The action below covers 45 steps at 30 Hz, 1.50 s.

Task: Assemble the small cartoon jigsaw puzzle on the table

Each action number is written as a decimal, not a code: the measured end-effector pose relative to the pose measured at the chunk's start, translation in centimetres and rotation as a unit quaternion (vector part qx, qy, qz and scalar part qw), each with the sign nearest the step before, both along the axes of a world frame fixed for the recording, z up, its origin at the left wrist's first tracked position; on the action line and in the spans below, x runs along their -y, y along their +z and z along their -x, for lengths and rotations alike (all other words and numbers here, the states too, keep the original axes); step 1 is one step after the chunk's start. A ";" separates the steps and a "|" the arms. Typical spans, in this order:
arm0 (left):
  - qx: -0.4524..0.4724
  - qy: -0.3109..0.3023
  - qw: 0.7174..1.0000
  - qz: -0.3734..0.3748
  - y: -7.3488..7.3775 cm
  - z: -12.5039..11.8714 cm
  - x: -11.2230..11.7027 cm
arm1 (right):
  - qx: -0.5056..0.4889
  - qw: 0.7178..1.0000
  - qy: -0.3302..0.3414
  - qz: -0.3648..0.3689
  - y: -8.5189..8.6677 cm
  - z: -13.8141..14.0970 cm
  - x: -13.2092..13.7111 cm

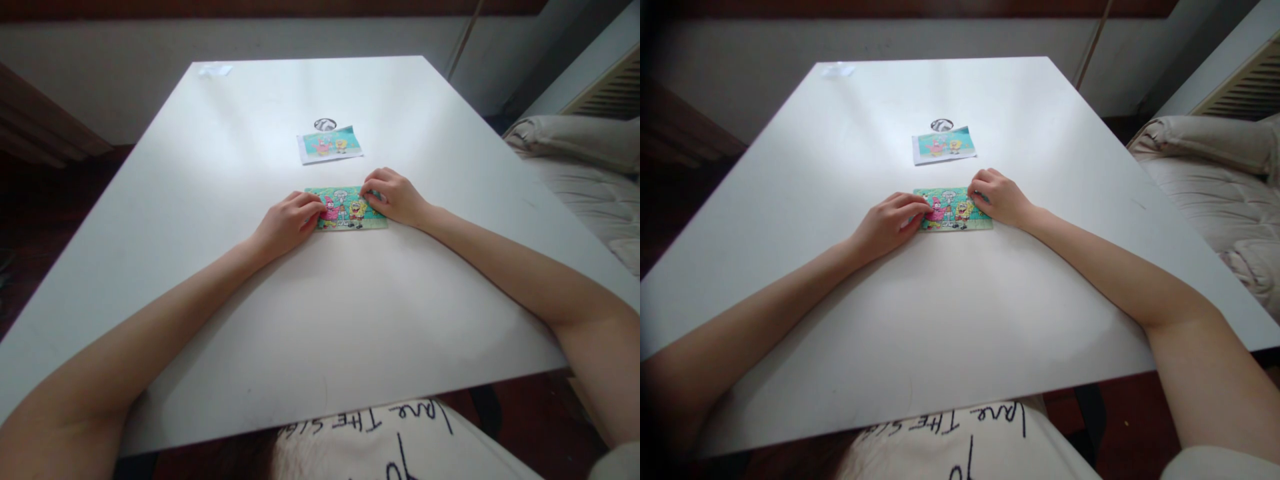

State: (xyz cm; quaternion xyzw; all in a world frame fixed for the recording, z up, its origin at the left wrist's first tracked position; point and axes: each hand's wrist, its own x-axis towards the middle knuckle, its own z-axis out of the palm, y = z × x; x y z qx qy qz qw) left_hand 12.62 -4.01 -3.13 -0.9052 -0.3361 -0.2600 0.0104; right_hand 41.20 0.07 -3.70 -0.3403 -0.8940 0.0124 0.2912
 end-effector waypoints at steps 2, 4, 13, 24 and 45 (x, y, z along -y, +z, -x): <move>0.003 -0.003 1.000 -0.001 0.0 0.0 0.0 | 0.000 1.000 -0.003 0.008 0.0 0.0 0.0; 0.005 -0.008 1.000 0.004 0.0 0.0 0.0 | 0.000 1.000 -0.006 0.016 0.0 0.0 0.0; 0.008 -0.002 1.000 0.019 0.0 0.0 0.0 | -0.003 1.000 -0.002 0.011 0.0 0.0 0.0; 0.007 -0.002 1.000 0.011 0.0 0.0 0.0 | -0.002 1.000 -0.009 0.027 0.1 0.0 0.1; 0.014 -0.005 1.000 0.027 0.2 0.0 0.1 | 0.003 1.000 -0.014 0.017 0.1 0.1 0.1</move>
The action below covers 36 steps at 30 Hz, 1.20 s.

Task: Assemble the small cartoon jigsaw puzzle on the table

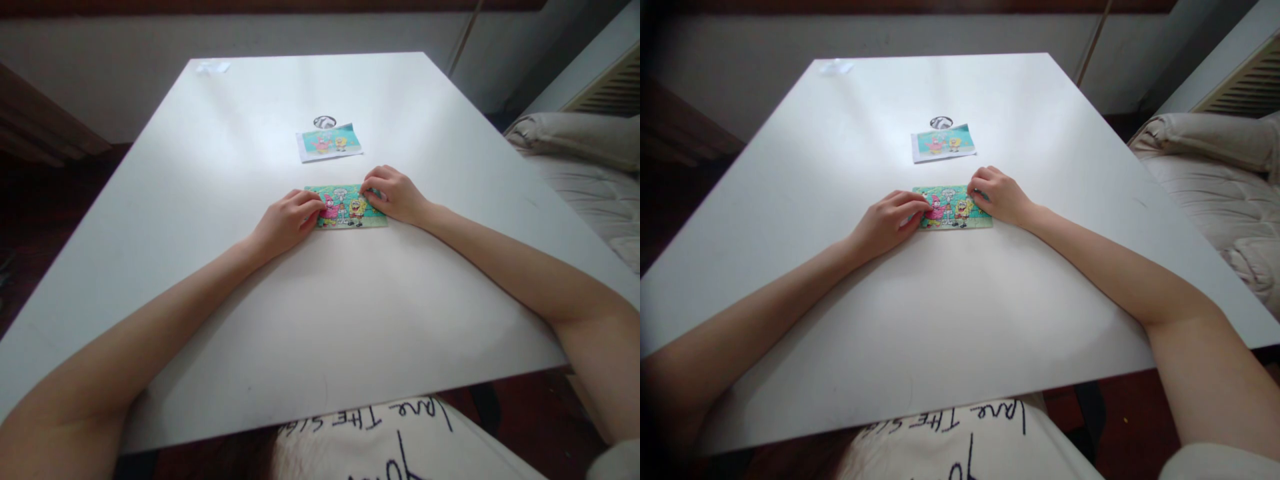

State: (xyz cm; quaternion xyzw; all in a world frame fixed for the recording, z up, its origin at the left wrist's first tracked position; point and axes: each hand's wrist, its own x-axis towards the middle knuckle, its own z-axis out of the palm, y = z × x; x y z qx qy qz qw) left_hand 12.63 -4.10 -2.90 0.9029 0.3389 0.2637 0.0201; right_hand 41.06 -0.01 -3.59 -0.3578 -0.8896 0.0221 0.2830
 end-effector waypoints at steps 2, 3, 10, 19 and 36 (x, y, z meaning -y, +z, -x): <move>-0.002 -0.002 1.000 0.000 0.0 0.0 0.0 | -0.003 1.000 0.002 -0.002 0.0 0.0 0.0; -0.004 -0.001 1.000 0.000 0.1 0.0 0.0 | -0.005 1.000 0.003 -0.003 0.0 0.0 0.0; -0.012 0.004 1.000 -0.005 0.0 0.0 0.0 | -0.002 1.000 0.001 0.021 0.0 -0.1 0.1; -0.008 0.000 1.000 -0.002 0.0 0.0 0.0 | -0.004 1.000 0.002 0.009 0.0 0.0 0.0; -0.002 0.001 1.000 0.003 -0.1 0.0 -0.1 | -0.002 1.000 -0.004 0.003 0.0 -0.1 0.0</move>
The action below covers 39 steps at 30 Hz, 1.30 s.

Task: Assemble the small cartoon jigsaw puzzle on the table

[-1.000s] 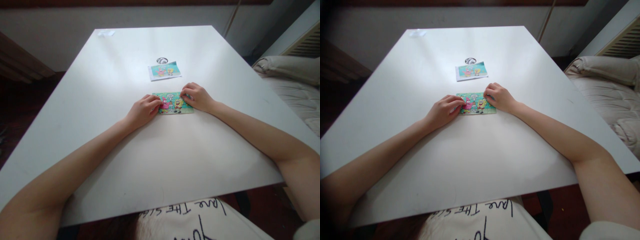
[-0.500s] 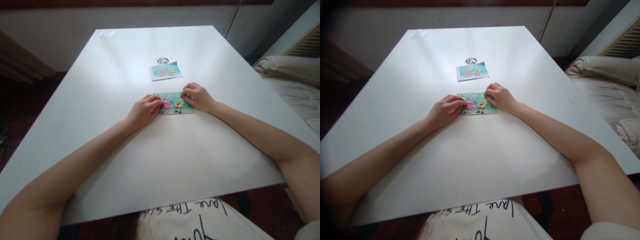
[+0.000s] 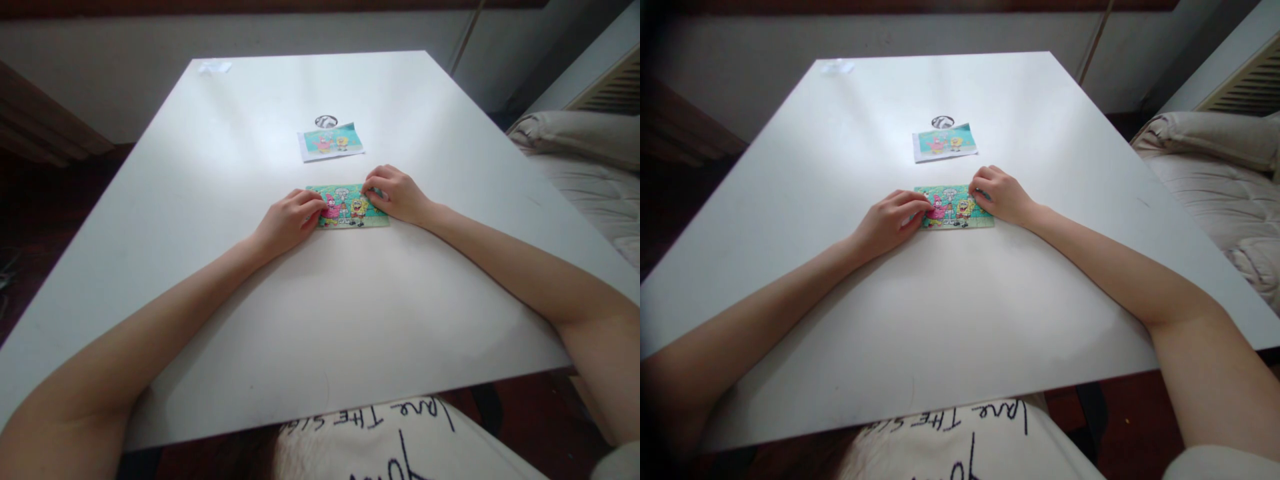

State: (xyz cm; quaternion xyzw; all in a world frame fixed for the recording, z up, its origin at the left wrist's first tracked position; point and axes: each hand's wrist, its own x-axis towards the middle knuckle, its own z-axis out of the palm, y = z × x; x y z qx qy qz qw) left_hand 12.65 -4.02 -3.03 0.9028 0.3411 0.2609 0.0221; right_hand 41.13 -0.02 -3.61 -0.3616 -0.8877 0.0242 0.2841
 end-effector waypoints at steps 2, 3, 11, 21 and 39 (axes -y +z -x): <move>-0.006 0.002 1.000 -0.007 0.0 0.0 0.0 | -0.002 1.000 0.003 0.004 0.0 0.0 0.0; -0.009 0.004 1.000 -0.012 0.0 0.0 0.0 | -0.003 1.000 0.006 0.004 0.0 0.0 0.0; -0.005 -0.002 1.000 -0.013 -0.2 0.1 -0.1 | -0.002 1.000 0.007 -0.010 -0.1 -0.1 0.0; -0.019 0.008 0.999 -0.026 0.1 -0.1 0.1 | -0.007 1.000 0.012 -0.018 -0.1 0.0 0.0; -0.014 0.001 1.000 -0.014 0.1 0.0 0.0 | -0.002 1.000 0.007 -0.010 -0.1 -0.1 -0.1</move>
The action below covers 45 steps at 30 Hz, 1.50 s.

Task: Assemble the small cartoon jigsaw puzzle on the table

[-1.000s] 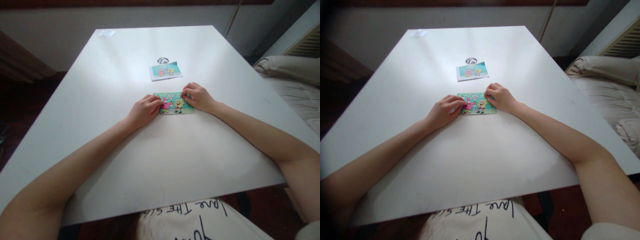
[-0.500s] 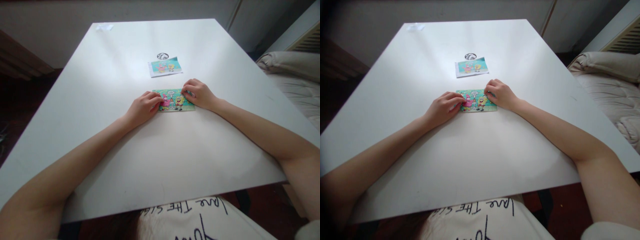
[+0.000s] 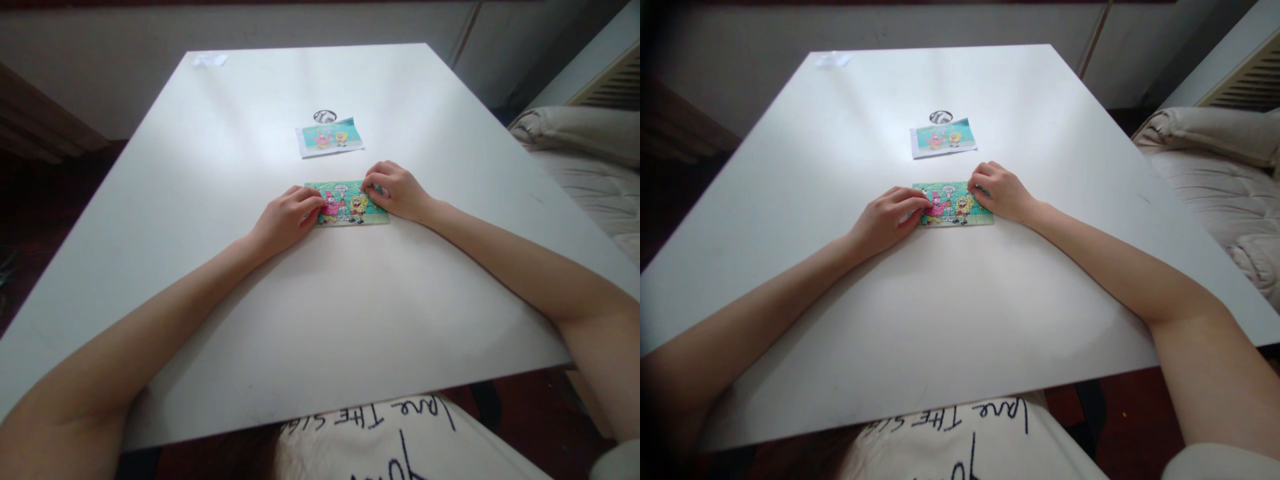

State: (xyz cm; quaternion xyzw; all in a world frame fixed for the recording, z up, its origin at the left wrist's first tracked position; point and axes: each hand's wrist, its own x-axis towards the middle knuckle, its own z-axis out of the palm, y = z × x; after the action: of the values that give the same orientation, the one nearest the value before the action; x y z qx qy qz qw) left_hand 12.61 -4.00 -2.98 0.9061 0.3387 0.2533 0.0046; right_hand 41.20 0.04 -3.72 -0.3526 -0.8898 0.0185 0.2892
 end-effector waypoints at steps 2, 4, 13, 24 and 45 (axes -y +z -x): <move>0.000 -0.006 1.000 -0.006 0.0 0.0 0.0 | 0.000 1.000 0.000 0.001 0.0 0.0 0.0; -0.003 -0.010 1.000 -0.012 0.0 0.0 -0.1 | 0.000 1.000 -0.002 0.002 0.0 0.0 0.0; 0.002 0.025 0.999 -0.029 0.1 0.1 0.3 | -0.007 1.000 0.003 0.008 0.0 0.0 0.0; -0.005 0.062 0.998 -0.023 0.2 0.1 0.4 | -0.009 1.000 -0.001 0.021 0.1 0.1 0.2; 0.002 0.110 0.994 -0.012 -0.2 0.3 -0.1 | -0.020 0.998 -0.055 0.000 0.0 0.2 0.1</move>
State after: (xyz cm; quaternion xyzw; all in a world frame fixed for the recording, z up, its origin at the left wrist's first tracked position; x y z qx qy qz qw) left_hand 12.32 -3.87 -3.14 0.8631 0.4331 0.2577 -0.0335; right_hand 41.03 -0.07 -3.75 -0.4002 -0.8632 0.0096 0.3077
